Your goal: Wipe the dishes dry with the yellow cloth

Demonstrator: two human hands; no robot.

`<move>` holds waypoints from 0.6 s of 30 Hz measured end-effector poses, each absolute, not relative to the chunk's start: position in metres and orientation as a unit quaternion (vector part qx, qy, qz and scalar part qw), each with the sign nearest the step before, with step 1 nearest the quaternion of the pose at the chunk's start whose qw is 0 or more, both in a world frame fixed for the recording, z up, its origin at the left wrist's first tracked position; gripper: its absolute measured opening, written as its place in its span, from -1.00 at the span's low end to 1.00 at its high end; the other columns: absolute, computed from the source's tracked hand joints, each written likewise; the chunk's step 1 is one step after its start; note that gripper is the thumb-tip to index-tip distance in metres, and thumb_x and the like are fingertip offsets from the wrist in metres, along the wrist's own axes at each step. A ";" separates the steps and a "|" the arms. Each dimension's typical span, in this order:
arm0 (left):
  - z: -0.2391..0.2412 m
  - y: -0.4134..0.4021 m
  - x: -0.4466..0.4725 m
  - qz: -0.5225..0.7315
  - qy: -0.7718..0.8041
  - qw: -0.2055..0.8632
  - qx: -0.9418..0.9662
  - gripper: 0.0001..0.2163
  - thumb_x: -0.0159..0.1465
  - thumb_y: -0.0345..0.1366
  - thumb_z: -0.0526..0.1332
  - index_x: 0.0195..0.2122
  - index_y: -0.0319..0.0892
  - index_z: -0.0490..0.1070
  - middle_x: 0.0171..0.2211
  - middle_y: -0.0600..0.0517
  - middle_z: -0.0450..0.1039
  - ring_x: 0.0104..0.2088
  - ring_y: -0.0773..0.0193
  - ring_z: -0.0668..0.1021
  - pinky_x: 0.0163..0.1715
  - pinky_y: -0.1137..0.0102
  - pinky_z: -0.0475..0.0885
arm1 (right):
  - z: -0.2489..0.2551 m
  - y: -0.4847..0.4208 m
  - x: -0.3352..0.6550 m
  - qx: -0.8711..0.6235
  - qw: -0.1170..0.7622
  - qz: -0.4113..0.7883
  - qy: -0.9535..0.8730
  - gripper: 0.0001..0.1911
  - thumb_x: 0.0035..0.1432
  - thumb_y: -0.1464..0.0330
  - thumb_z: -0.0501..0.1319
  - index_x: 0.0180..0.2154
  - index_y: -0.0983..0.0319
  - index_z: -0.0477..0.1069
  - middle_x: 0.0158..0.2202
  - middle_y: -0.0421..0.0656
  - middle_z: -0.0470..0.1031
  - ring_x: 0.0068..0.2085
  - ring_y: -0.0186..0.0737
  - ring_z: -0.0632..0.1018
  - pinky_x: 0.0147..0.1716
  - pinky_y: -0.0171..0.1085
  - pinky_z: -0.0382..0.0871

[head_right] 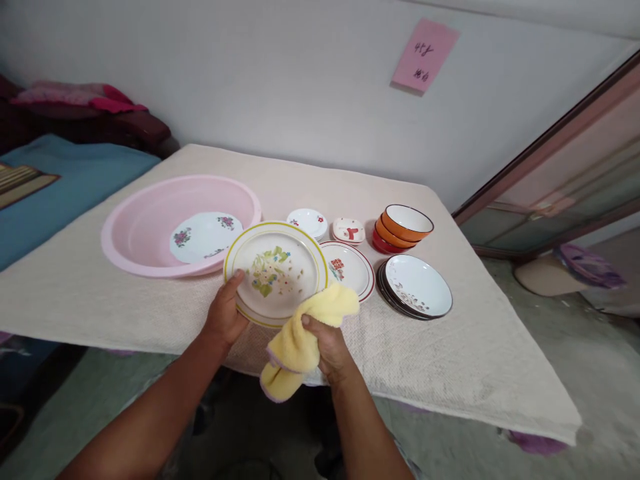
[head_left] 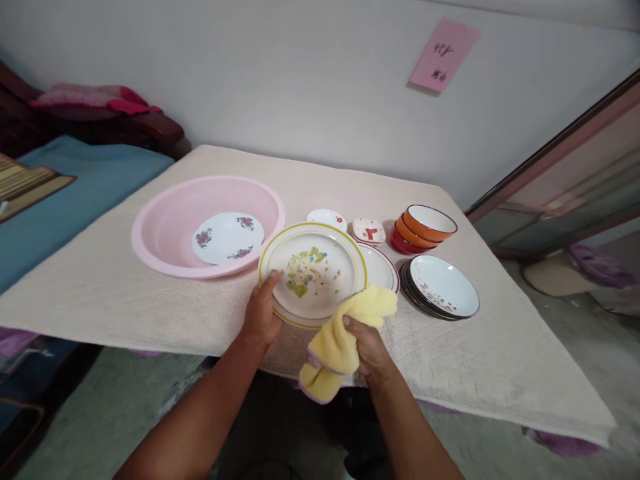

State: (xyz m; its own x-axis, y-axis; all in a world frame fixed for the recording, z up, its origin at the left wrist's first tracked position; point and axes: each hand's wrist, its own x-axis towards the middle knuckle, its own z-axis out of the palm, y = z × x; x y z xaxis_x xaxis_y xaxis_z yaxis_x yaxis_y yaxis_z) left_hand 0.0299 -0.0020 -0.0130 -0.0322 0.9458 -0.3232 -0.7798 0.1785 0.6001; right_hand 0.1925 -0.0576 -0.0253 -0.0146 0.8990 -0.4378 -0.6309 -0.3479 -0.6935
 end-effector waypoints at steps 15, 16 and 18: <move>-0.018 0.006 0.039 0.617 0.406 0.664 0.119 -0.67 0.11 -0.42 0.25 -0.07 -0.30 0.44 -0.23 -0.13 0.57 -0.21 0.11 0.60 -0.09 0.22 0.47 | -0.022 -0.055 0.242 -0.434 0.608 0.631 -0.208 -0.57 -0.13 0.16 0.38 -0.17 0.16 0.45 -0.24 -0.17 0.58 -0.33 -0.16 0.58 -0.33 -0.21 0.50; -0.019 0.005 0.043 0.605 0.409 0.672 0.124 -0.68 0.10 -0.42 0.25 -0.08 -0.31 0.45 -0.25 -0.14 0.58 -0.23 0.11 0.61 -0.11 0.22 0.47 | -0.022 -0.056 0.243 -0.429 0.631 0.613 -0.205 -0.56 -0.12 0.20 0.38 -0.14 0.13 0.43 -0.20 -0.20 0.58 -0.29 -0.17 0.58 -0.29 -0.22 0.50; -0.019 0.003 0.051 0.584 0.413 0.686 0.134 -0.71 0.09 -0.42 0.25 -0.13 -0.33 0.46 -0.31 -0.13 0.58 -0.27 0.11 0.61 -0.16 0.25 0.49 | -0.023 -0.058 0.246 -0.429 0.660 0.583 -0.202 -0.52 -0.10 0.24 0.38 -0.07 0.10 0.39 -0.12 -0.21 0.55 -0.20 -0.16 0.57 -0.22 -0.20 0.49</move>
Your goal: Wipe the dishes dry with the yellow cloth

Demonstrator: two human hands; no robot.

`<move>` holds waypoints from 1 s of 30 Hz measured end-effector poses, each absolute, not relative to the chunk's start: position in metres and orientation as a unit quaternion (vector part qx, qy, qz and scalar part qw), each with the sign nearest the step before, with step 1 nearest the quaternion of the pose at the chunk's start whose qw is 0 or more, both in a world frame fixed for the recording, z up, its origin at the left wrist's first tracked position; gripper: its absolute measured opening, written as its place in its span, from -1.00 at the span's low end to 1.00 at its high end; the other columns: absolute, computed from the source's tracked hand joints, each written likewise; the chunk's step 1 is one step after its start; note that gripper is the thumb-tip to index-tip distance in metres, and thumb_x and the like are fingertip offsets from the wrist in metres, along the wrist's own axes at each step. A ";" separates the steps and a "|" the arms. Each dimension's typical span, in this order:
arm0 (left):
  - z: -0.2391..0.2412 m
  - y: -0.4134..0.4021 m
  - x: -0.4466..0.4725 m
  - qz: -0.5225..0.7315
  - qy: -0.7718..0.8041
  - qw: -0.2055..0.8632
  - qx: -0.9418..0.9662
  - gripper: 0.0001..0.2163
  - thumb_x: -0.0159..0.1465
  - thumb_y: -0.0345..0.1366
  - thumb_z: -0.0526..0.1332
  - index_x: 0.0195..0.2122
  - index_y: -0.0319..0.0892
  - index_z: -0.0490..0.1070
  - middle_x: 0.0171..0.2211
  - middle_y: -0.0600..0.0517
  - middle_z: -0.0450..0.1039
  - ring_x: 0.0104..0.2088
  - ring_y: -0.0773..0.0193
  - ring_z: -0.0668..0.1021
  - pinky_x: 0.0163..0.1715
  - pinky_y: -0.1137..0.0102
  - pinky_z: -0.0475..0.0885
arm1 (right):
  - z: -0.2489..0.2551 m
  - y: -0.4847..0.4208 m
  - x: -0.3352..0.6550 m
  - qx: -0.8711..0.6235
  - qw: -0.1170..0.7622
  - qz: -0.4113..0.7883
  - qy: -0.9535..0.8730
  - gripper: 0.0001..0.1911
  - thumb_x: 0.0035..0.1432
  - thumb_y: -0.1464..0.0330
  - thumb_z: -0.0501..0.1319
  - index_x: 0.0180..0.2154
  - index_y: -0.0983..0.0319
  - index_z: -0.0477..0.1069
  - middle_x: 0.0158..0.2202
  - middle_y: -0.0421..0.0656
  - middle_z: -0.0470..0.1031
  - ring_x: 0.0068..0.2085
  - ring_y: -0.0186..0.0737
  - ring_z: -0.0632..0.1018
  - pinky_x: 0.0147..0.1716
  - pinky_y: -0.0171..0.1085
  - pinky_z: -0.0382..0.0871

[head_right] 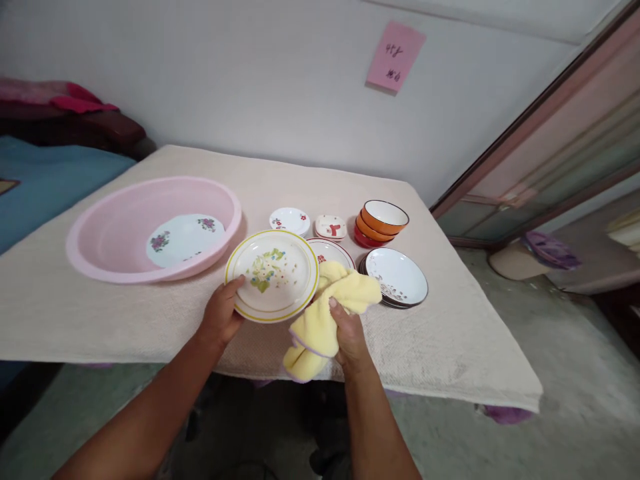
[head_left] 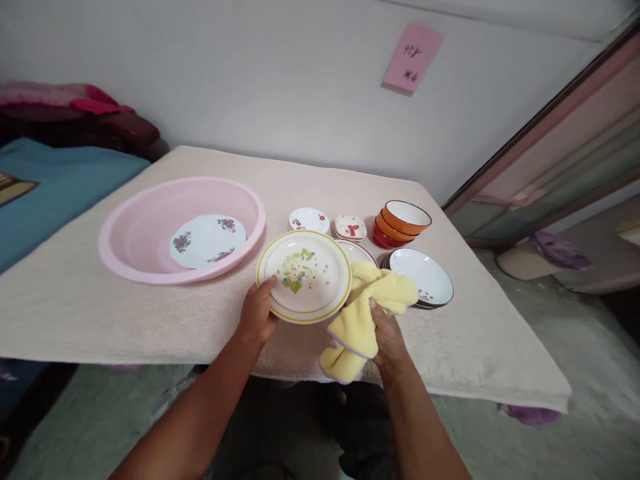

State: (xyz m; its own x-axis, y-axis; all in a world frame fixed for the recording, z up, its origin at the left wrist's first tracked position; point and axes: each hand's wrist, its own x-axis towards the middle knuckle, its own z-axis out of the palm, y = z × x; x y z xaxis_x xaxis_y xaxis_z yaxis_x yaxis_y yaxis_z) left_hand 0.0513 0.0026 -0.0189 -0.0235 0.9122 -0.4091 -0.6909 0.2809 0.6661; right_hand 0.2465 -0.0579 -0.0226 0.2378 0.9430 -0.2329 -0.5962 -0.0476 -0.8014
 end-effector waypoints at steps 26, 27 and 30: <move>-0.048 0.026 0.112 0.320 0.544 0.655 0.415 -0.67 0.20 -0.10 0.12 -0.47 -0.29 0.43 -0.64 -0.07 0.45 -0.70 0.25 0.46 -0.76 0.44 0.34 | -0.033 -0.062 0.286 -0.537 0.676 0.489 -0.127 -0.59 -0.12 0.34 0.36 -0.14 0.19 0.44 -0.24 -0.20 0.59 -0.30 -0.16 0.59 -0.35 -0.26 0.51; -0.047 0.026 0.112 0.306 0.545 0.657 0.422 -0.65 0.22 -0.09 0.09 -0.46 -0.30 0.43 -0.65 -0.07 0.44 -0.71 0.27 0.45 -0.78 0.45 0.32 | -0.033 -0.061 0.286 -0.537 0.676 0.487 -0.128 -0.58 -0.12 0.33 0.36 -0.14 0.18 0.44 -0.22 -0.20 0.59 -0.29 -0.15 0.59 -0.35 -0.25 0.51; -0.040 0.026 0.111 0.299 0.539 0.680 0.399 -0.70 0.25 -0.14 0.08 -0.38 -0.31 0.40 -0.62 -0.04 0.44 -0.71 0.32 0.44 -0.78 0.49 0.30 | -0.034 -0.060 0.286 -0.540 0.679 0.478 -0.136 -0.55 -0.11 0.30 0.37 -0.11 0.19 0.43 -0.19 -0.17 0.58 -0.29 -0.13 0.60 -0.36 -0.23 0.52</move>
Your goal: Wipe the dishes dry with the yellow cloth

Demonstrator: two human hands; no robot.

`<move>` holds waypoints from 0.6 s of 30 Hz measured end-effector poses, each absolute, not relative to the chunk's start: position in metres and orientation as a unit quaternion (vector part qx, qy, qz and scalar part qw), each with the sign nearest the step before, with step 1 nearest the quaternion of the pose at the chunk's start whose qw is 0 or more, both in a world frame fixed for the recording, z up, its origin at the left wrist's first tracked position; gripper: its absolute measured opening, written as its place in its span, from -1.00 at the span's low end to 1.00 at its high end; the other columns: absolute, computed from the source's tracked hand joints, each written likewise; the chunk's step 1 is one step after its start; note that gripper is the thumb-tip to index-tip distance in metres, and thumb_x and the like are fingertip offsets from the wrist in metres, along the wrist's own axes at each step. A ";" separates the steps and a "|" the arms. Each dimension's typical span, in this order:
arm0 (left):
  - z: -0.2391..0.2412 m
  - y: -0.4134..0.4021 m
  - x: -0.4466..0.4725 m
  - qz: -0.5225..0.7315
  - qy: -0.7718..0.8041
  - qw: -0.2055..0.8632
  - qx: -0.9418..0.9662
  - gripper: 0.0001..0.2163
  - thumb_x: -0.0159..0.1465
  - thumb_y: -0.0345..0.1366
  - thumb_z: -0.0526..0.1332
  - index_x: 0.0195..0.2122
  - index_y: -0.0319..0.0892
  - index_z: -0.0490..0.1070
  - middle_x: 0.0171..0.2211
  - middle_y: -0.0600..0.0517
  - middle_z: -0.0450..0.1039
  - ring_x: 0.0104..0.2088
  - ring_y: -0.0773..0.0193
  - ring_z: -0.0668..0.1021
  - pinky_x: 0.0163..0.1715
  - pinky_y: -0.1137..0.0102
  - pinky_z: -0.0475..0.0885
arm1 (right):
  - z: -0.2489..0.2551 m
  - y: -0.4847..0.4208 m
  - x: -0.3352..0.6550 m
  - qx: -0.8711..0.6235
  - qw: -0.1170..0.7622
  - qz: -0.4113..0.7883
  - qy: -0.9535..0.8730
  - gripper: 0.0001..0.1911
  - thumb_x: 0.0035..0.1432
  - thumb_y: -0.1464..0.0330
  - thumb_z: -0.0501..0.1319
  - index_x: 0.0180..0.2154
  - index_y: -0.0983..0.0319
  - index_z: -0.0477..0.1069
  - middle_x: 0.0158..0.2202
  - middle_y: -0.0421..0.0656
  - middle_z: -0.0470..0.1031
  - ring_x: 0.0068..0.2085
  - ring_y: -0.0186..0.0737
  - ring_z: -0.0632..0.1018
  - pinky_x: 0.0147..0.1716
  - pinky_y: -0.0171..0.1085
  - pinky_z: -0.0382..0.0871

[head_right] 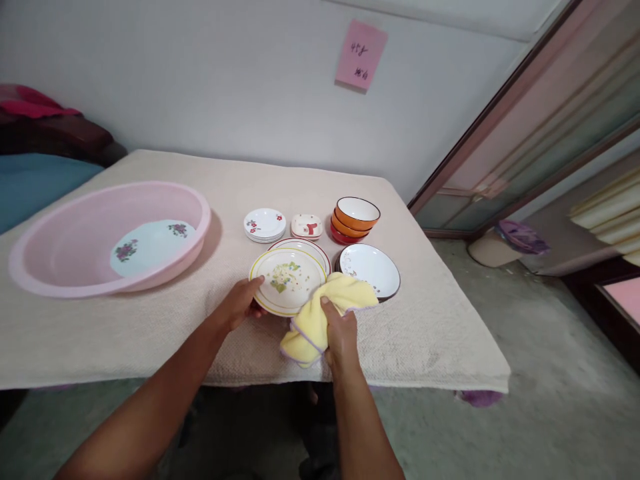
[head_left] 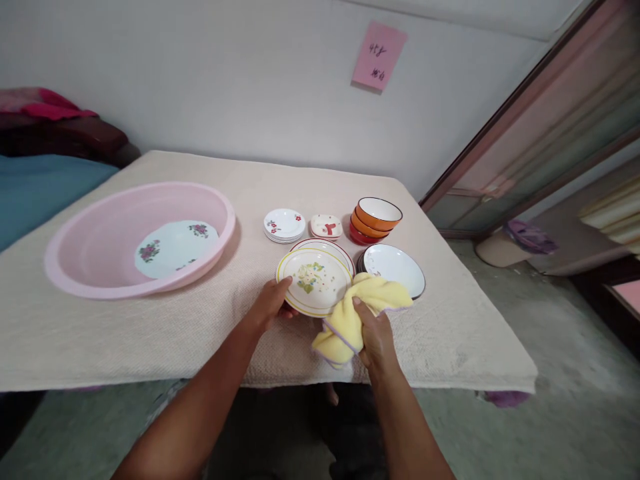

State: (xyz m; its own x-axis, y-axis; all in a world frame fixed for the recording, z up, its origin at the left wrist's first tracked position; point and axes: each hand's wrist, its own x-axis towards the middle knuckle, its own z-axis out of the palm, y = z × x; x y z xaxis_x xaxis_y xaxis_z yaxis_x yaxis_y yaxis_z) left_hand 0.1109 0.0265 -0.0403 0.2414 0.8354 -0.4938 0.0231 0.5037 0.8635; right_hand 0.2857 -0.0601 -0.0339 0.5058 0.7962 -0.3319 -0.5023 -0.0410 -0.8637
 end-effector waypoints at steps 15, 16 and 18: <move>-0.040 0.029 0.115 0.325 0.535 0.673 0.395 -0.91 0.21 -0.37 0.15 -0.37 -0.22 0.22 -0.51 0.00 0.46 -0.55 0.30 0.55 -0.51 0.38 0.47 | -0.033 -0.063 0.290 -0.586 0.639 0.472 -0.159 -0.56 -0.15 0.25 0.39 -0.18 0.28 0.48 -0.21 -0.06 0.59 -0.31 -0.06 0.60 -0.36 -0.18 0.53; -0.041 0.029 0.113 0.317 0.545 0.659 0.411 -0.91 0.21 -0.35 0.15 -0.38 -0.22 0.23 -0.52 0.03 0.44 -0.57 0.31 0.54 -0.55 0.40 0.45 | -0.031 -0.063 0.291 -0.590 0.637 0.469 -0.160 -0.55 -0.16 0.25 0.39 -0.18 0.28 0.48 -0.21 -0.06 0.59 -0.29 -0.05 0.60 -0.36 -0.18 0.53; -0.040 0.028 0.108 0.311 0.563 0.621 0.447 -0.87 0.19 -0.28 0.17 -0.41 -0.22 0.25 -0.56 0.07 0.39 -0.63 0.36 0.48 -0.64 0.47 0.38 | -0.027 -0.066 0.293 -0.601 0.635 0.458 -0.157 -0.52 -0.18 0.25 0.41 -0.16 0.28 0.48 -0.21 -0.05 0.59 -0.27 -0.04 0.59 -0.36 -0.18 0.52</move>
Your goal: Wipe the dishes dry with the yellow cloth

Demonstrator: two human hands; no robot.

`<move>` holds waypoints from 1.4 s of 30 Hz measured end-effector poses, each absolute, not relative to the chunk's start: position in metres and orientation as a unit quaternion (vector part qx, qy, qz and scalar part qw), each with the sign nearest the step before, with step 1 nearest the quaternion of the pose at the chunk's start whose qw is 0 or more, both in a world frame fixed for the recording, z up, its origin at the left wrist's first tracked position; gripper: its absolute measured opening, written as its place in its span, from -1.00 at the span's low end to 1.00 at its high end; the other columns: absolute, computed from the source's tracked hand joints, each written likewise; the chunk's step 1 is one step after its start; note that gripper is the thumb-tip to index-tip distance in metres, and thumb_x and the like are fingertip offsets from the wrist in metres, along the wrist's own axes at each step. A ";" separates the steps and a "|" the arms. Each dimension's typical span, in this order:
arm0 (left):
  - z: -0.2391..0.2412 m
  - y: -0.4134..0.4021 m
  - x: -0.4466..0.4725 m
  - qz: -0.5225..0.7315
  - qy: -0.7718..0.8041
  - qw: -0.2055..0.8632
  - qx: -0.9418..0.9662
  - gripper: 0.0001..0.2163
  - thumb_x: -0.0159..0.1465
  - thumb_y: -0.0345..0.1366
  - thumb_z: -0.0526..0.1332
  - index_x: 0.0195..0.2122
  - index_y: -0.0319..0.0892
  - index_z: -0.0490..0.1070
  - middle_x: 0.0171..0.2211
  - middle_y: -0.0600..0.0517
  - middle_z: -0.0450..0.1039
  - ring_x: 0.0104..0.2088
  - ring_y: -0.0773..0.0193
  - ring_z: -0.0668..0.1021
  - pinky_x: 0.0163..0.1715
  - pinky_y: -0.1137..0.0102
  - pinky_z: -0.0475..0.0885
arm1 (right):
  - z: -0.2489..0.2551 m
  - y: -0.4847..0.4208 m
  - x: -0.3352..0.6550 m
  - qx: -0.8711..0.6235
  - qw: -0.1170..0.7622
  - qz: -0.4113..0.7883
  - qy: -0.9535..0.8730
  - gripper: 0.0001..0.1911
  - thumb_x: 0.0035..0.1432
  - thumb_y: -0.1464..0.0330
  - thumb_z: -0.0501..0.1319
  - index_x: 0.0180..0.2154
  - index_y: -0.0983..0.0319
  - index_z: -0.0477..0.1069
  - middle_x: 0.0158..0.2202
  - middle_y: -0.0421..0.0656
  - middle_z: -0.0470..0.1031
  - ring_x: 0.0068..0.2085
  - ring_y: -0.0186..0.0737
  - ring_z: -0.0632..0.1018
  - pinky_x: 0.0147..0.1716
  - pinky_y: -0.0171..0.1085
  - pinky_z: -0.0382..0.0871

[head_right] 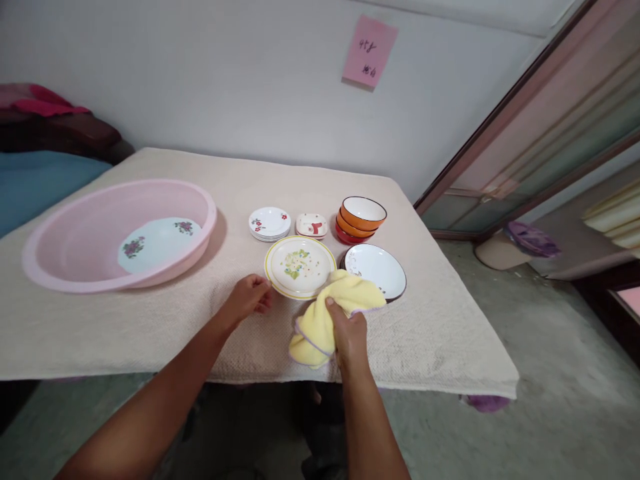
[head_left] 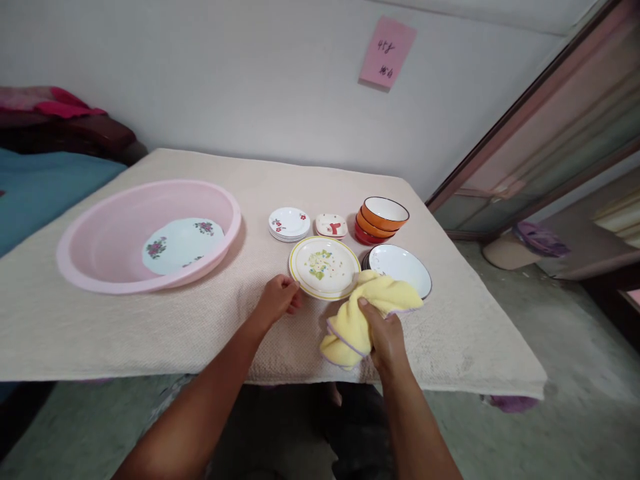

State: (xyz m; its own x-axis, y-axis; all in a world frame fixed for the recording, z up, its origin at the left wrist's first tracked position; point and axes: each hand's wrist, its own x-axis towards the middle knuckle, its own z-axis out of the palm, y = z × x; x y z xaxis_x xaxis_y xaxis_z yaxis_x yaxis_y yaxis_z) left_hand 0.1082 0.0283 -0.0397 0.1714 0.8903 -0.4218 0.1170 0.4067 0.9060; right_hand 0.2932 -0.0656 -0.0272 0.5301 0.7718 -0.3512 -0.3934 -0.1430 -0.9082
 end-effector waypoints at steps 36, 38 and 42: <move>-0.006 -0.005 0.009 0.542 0.436 0.554 0.458 -0.78 0.20 -0.12 0.16 -0.30 -0.17 0.39 -0.42 0.11 0.37 -0.41 0.37 0.36 -0.42 0.51 0.29 | -0.021 -0.044 0.175 -0.457 0.545 0.611 -0.347 -0.67 0.01 0.19 0.25 -0.17 0.17 0.47 -0.20 -0.17 0.55 -0.18 -0.21 0.52 -0.23 -0.30 0.38; -0.005 -0.009 0.010 0.546 0.418 0.558 0.465 -0.80 0.20 -0.14 0.17 -0.30 -0.17 0.38 -0.41 0.11 0.36 -0.40 0.38 0.36 -0.40 0.51 0.29 | -0.022 -0.047 0.175 -0.449 0.553 0.613 -0.342 -0.62 0.02 0.13 0.25 -0.14 0.17 0.45 -0.13 -0.16 0.54 -0.14 -0.19 0.51 -0.20 -0.28 0.38; -0.002 -0.019 0.011 0.513 0.389 0.618 0.451 -0.76 0.19 -0.11 0.18 -0.24 -0.18 0.39 -0.43 0.10 0.38 -0.42 0.37 0.39 -0.42 0.50 0.31 | -0.018 -0.058 0.172 -0.427 0.546 0.644 -0.324 -0.54 -0.11 0.23 0.37 -0.12 0.19 0.44 -0.11 -0.12 0.55 -0.10 -0.12 0.52 -0.08 -0.18 0.37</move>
State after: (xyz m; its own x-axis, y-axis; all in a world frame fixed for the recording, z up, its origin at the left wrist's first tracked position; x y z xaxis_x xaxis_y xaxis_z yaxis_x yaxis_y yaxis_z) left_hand 0.0110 -0.0187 -0.0024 0.1710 0.9851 -0.0194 -0.2834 0.0680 0.9566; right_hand 0.1721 -0.0575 -0.0177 -0.0387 0.9798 -0.1963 -0.4257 -0.1939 -0.8838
